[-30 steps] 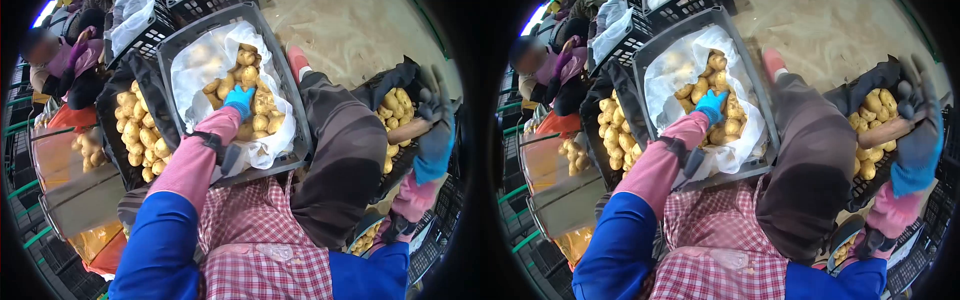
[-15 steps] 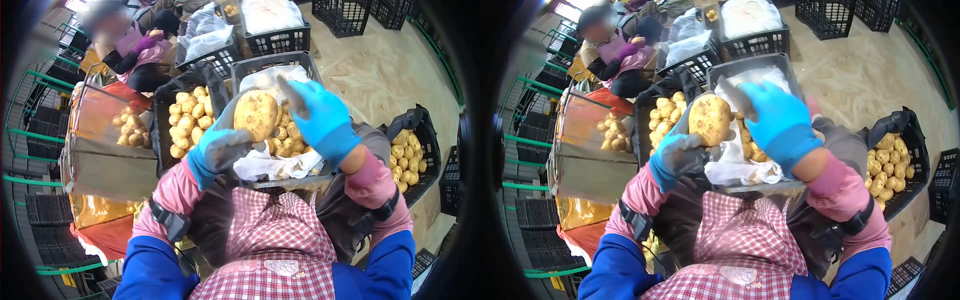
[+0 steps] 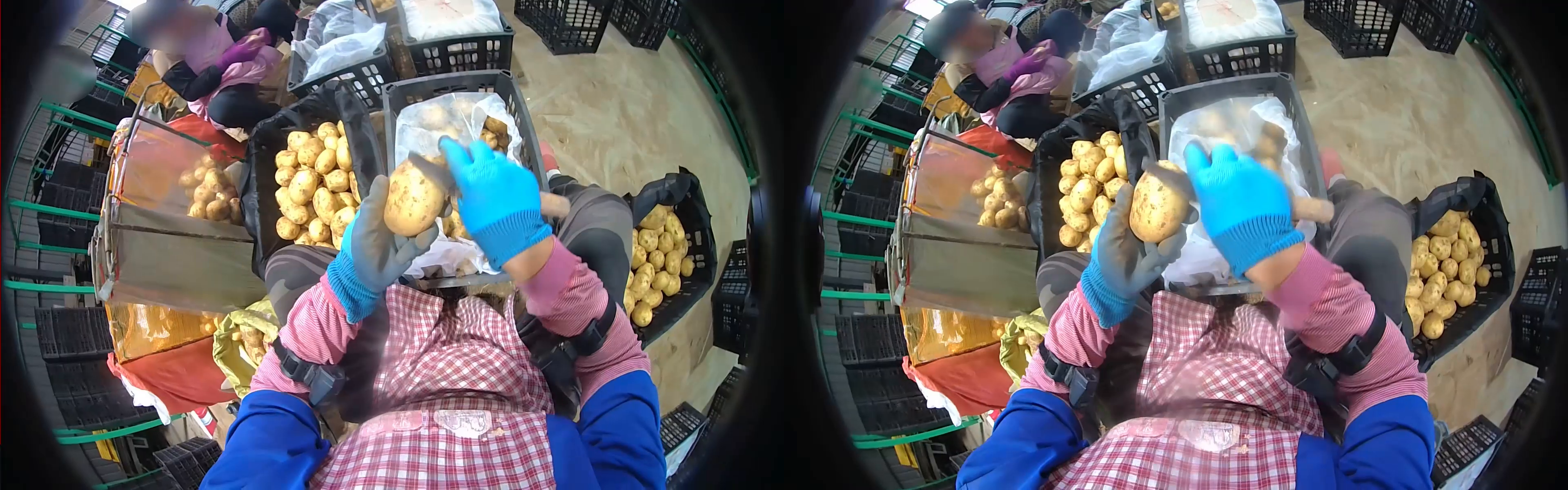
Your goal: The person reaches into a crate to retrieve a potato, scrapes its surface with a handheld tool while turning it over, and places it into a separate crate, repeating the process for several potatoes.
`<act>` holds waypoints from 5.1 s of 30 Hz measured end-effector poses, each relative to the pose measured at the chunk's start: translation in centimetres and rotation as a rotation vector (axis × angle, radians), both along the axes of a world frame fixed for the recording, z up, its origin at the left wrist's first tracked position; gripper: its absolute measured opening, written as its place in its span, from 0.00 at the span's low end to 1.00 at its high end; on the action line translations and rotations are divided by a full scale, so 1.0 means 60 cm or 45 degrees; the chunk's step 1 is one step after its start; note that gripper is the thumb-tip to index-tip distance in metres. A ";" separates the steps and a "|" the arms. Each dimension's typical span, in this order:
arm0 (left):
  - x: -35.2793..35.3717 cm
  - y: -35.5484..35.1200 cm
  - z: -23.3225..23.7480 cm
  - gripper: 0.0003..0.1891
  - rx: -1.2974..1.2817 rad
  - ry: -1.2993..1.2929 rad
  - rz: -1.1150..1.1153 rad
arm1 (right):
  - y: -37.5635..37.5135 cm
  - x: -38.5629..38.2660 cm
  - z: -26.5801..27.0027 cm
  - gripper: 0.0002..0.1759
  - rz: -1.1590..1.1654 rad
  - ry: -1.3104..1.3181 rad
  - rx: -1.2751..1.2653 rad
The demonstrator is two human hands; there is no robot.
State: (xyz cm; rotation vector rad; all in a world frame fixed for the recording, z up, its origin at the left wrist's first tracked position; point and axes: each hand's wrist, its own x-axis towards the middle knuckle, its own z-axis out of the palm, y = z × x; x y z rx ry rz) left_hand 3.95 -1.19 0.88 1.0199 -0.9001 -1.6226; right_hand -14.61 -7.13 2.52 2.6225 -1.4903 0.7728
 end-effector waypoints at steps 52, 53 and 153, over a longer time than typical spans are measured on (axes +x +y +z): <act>-0.189 -0.379 -0.540 0.34 -0.014 -1.626 -0.020 | 0.130 -0.541 -0.158 0.27 -0.699 -2.260 0.985; -0.203 -0.402 -0.574 0.38 0.297 -1.453 0.037 | 0.122 -0.515 -0.153 0.27 -0.715 -1.966 0.943; -0.036 -0.020 0.027 0.40 -0.312 -0.431 -0.065 | 0.040 -0.057 0.013 0.40 0.334 -1.951 1.275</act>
